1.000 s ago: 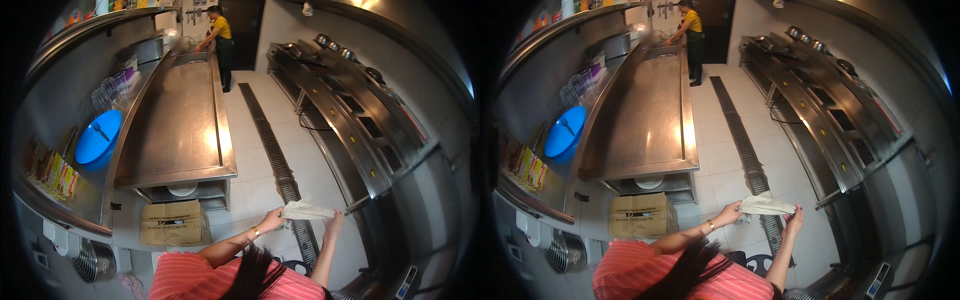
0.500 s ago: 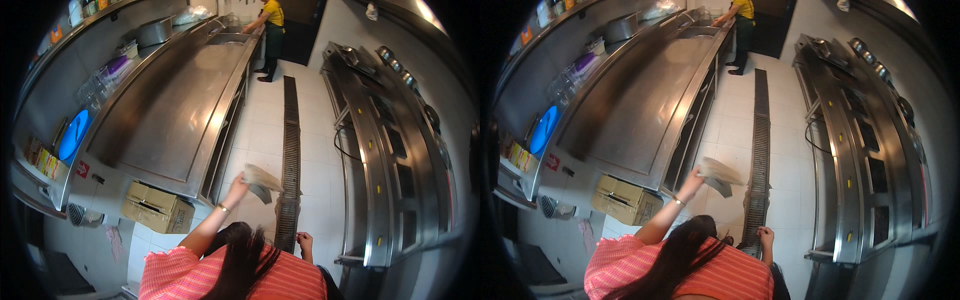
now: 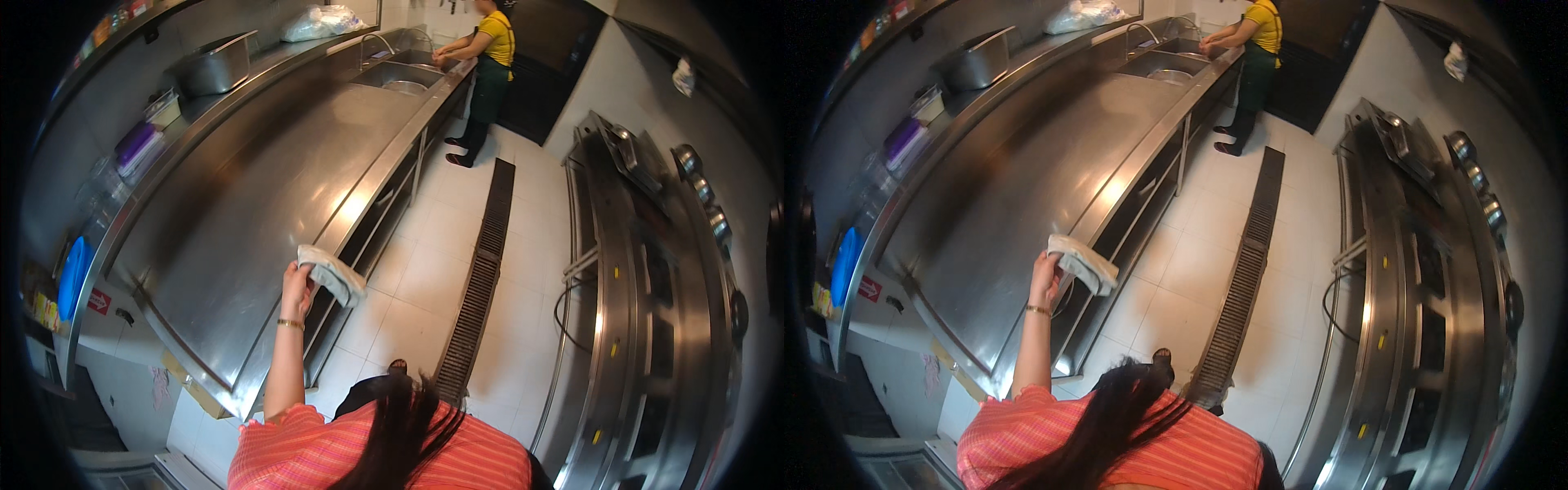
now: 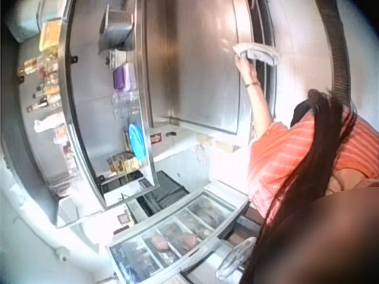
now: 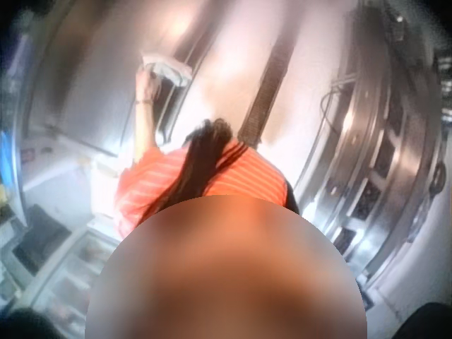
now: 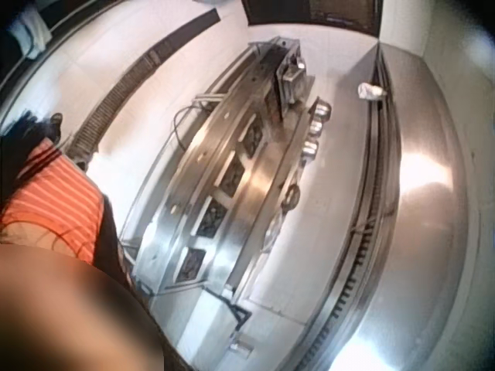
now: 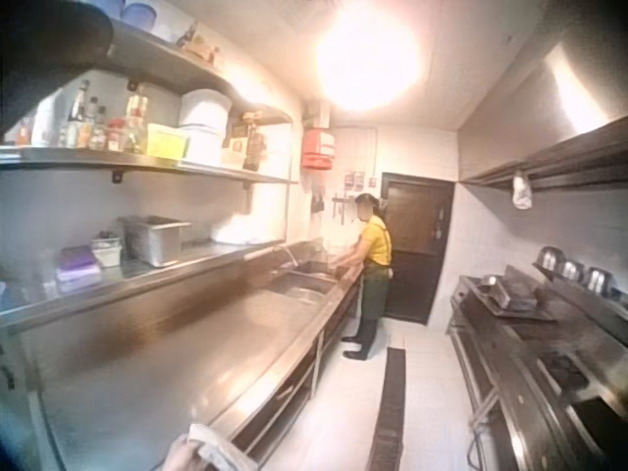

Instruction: The person wipes a large stainless steel surface with a cloth, then moves to a countertop, shifts a digital scale and a metal bowl, and continues wiping the counter. The person walks through the kitchen area at the end.

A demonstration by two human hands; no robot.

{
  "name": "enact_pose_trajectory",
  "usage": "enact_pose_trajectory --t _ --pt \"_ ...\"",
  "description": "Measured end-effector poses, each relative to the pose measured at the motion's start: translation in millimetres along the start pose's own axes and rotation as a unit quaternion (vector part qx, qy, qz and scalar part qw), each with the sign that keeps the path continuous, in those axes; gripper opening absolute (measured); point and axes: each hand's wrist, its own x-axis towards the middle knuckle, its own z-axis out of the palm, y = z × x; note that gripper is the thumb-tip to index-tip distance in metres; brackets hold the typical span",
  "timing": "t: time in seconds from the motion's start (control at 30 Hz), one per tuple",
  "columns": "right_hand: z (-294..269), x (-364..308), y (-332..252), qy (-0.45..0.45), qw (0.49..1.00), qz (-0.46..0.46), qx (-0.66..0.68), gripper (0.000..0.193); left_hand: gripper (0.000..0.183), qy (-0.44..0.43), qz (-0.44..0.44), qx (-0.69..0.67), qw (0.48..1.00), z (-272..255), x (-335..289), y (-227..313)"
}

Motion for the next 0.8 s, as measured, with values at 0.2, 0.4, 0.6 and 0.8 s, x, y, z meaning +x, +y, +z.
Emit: enact_pose_trajectory --t 0.2,0.4,0.6,0.8 --pt "-50 132 -96 0.007 0.995 -0.039 0.094 0.013 0.018 0.054 0.034 0.055 0.996 99 115 29" --pt "-70 276 -177 -0.036 0.993 -0.084 0.080 0.015 0.020 0.041 0.134 -0.021 0.990 156 210 22" --pt "-112 429 -252 -0.078 0.989 -0.123 0.007 0.017 0.024 0.129 0.123 -0.073 0.981 226 258 11" --pt "-190 584 -424 0.009 0.953 -0.304 0.008 0.018 0.025 0.144 0.125 -0.030 0.981 265 336 25"
